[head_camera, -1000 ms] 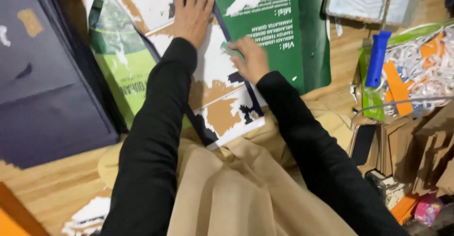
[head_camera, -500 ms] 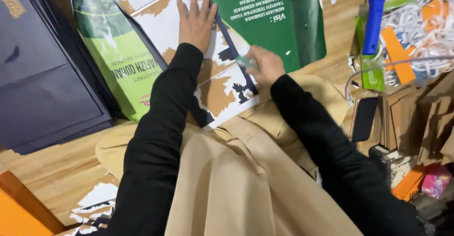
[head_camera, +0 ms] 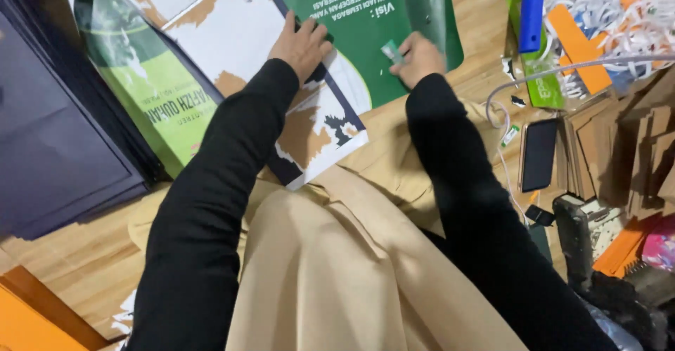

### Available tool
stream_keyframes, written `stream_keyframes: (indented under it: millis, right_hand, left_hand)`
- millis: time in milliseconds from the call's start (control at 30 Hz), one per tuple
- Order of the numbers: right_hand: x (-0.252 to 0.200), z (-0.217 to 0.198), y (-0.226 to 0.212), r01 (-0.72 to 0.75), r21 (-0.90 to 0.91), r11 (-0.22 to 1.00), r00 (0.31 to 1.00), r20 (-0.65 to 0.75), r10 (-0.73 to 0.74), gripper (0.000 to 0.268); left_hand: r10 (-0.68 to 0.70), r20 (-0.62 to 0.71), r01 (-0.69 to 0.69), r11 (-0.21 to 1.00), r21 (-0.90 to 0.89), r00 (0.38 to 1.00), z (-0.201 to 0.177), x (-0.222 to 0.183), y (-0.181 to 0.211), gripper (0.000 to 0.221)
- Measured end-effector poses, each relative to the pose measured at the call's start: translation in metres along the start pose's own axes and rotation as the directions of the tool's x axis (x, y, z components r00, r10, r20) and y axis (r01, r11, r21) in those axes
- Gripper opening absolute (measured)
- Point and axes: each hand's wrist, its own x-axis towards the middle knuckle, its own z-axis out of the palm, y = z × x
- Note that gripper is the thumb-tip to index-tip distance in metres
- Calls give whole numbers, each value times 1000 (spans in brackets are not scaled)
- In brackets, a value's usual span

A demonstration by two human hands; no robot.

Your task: Assembling printed folders by peeling off adhesive backing, folding the paper, and using a tool to secure the edges.

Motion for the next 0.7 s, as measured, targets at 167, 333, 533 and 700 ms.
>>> stream_keyframes:
  millis: [167, 333, 533, 700]
  right_hand:
    - [-1, 5, -4, -124, -151, 981, 989, 66, 135, 35]
    - [3, -1, -2, -235, -68, 970, 962, 127, 242, 32]
    - [12, -11, 14, -272, 152, 950, 962, 27, 271, 32]
    - [19, -15, 35, -236, 559, 795, 942, -69, 329, 41]
  left_hand:
    - [96, 164, -119, 984, 136, 982, 15, 29, 8, 19]
    - [207, 393, -213, 977, -27, 896, -76, 29, -25, 26]
    - [215, -71, -226, 920, -319, 974, -239, -17, -97, 21]
    - [-140, -269, 26, 922, -386, 953, -285, -93, -135, 37]
